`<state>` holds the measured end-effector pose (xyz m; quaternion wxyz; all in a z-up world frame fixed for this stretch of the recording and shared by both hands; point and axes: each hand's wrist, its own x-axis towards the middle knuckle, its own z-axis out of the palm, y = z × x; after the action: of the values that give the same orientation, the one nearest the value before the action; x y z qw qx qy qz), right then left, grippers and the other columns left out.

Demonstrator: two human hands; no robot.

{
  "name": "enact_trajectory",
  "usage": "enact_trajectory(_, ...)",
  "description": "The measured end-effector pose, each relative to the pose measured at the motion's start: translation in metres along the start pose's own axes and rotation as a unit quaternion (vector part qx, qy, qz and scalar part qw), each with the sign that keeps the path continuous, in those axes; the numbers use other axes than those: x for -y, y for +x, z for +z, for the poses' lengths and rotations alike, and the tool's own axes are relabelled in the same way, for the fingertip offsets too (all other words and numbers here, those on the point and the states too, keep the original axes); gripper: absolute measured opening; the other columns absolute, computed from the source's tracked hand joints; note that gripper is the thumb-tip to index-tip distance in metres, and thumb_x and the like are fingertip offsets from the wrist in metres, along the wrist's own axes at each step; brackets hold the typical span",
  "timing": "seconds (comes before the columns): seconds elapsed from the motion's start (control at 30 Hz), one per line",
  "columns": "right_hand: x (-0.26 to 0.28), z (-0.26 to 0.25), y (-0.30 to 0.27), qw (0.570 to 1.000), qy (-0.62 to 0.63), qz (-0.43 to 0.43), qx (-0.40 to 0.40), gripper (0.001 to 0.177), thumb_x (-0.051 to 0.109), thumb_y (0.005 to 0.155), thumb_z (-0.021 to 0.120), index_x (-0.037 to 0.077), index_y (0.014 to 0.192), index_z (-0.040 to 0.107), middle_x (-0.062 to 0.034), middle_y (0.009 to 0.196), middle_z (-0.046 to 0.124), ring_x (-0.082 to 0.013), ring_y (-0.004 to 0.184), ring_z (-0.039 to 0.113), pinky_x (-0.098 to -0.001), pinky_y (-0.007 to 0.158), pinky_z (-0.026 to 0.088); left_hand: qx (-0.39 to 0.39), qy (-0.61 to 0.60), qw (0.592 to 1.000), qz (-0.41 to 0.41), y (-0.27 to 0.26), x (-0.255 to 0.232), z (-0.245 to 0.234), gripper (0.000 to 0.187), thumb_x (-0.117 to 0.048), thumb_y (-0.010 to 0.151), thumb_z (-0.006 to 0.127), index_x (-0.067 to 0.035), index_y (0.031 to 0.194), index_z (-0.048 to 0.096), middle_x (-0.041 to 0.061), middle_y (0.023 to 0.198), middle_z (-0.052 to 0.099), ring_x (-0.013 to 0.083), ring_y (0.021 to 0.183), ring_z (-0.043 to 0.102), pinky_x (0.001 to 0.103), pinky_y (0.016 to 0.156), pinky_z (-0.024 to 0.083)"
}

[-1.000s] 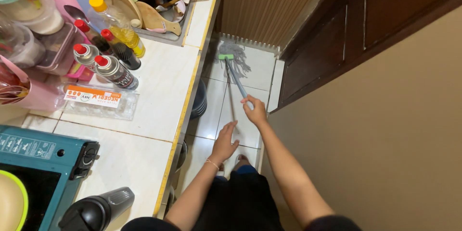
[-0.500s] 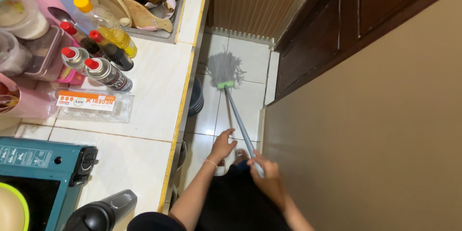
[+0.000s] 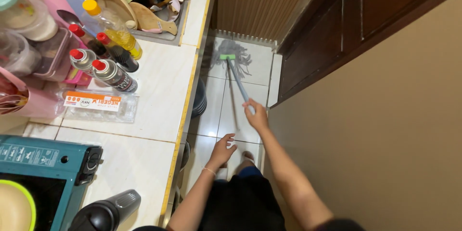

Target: The person mops tiled floor surfaces using a string mop. They move the mop back and forth across the floor in a bedroom area and then into a kitchen area, cleaning around furniture and along the base of a counter.

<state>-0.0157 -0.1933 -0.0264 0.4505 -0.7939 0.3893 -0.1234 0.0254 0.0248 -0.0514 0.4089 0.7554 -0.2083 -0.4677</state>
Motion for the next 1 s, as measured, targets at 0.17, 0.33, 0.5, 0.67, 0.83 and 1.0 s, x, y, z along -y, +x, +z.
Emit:
enact_trajectory(0.17, -0.013, 0.004, 0.008, 0.999, -0.032, 0.021, 0.002, 0.016, 0.023, 0.089, 0.070, 0.029, 0.101, 0.079, -0.0079, 0.137, 0.067, -0.0343, 0.123, 0.064, -0.0454, 0.102, 0.054, -0.009, -0.003, 1.000, -0.021, -0.016, -0.003, -0.013, 0.054, -0.016, 0.092, 0.069, -0.010, 0.144, 0.057, 0.022, 0.132, 0.067, 0.0400, 0.124, 0.064, 0.050, 0.104, 0.054)
enact_trajectory(0.33, 0.016, -0.015, -0.102, 0.999, -0.004, -0.042, 0.002, 0.017, 0.020, 0.095, 0.065, 0.013, 0.103, 0.078, -0.0187, 0.128, 0.071, -0.0426, 0.115, 0.067, -0.0505, 0.095, 0.056, -0.015, -0.011, 1.000, -0.026, -0.011, 0.001, -0.011, 0.051, -0.016, 0.093, 0.069, -0.011, 0.143, 0.059, 0.020, 0.129, 0.069, 0.0376, 0.121, 0.066, 0.048, 0.101, 0.056)
enact_trajectory(0.5, -0.007, -0.038, -0.225, 0.996, 0.026, -0.080, 0.011, 0.020, 0.010, 0.088, 0.071, 0.016, 0.105, 0.078, -0.0199, 0.131, 0.071, -0.0239, 0.130, 0.063, -0.0300, 0.107, 0.047, -0.020, -0.038, 0.999, 0.000, 0.015, 0.028, 0.016, 0.046, -0.024, 0.088, 0.068, -0.022, 0.134, 0.063, 0.006, 0.116, 0.073, 0.0220, 0.099, 0.071, 0.034, 0.090, 0.055)
enact_trajectory(0.67, 0.060, -0.068, -0.247, 0.999, -0.018, -0.025, 0.040, 0.012, 0.018, 0.089, 0.068, 0.024, 0.096, 0.076, -0.0121, 0.134, 0.072, -0.0115, 0.089, 0.060, -0.0247, 0.055, 0.045, 0.018, -0.040, 0.999, 0.003, 0.021, 0.014, 0.038, 0.045, -0.024, 0.087, 0.070, -0.021, 0.132, 0.065, 0.005, 0.115, 0.073, 0.0193, 0.092, 0.072, 0.031, 0.087, 0.054)
enact_trajectory(0.83, 0.026, -0.034, -0.174, 0.998, -0.007, -0.030, 0.063, 0.028, 0.027, 0.094, 0.063, 0.016, 0.116, 0.076, -0.0147, 0.144, 0.062, -0.0280, 0.134, 0.061, -0.0350, 0.112, 0.042, 0.036, -0.022, 0.999, 0.006, 0.023, -0.001, 0.032, 0.047, -0.022, 0.089, 0.066, -0.022, 0.136, 0.063, 0.003, 0.114, 0.073, 0.0184, 0.091, 0.071, 0.029, 0.087, 0.053)
enact_trajectory(1.0, 0.037, 0.005, -0.059, 0.996, -0.042, -0.063, 0.045, 0.030, 0.027, 0.097, 0.065, 0.013, 0.122, 0.074, -0.0165, 0.128, 0.071, -0.0408, 0.115, 0.066, -0.0531, 0.094, 0.056, 0.027, 0.014, 0.999, -0.017, 0.013, -0.004, 0.010, 0.056, -0.024, 0.091, 0.068, -0.013, 0.145, 0.056, 0.017, 0.126, 0.072, 0.0353, 0.116, 0.070, 0.046, 0.096, 0.058)
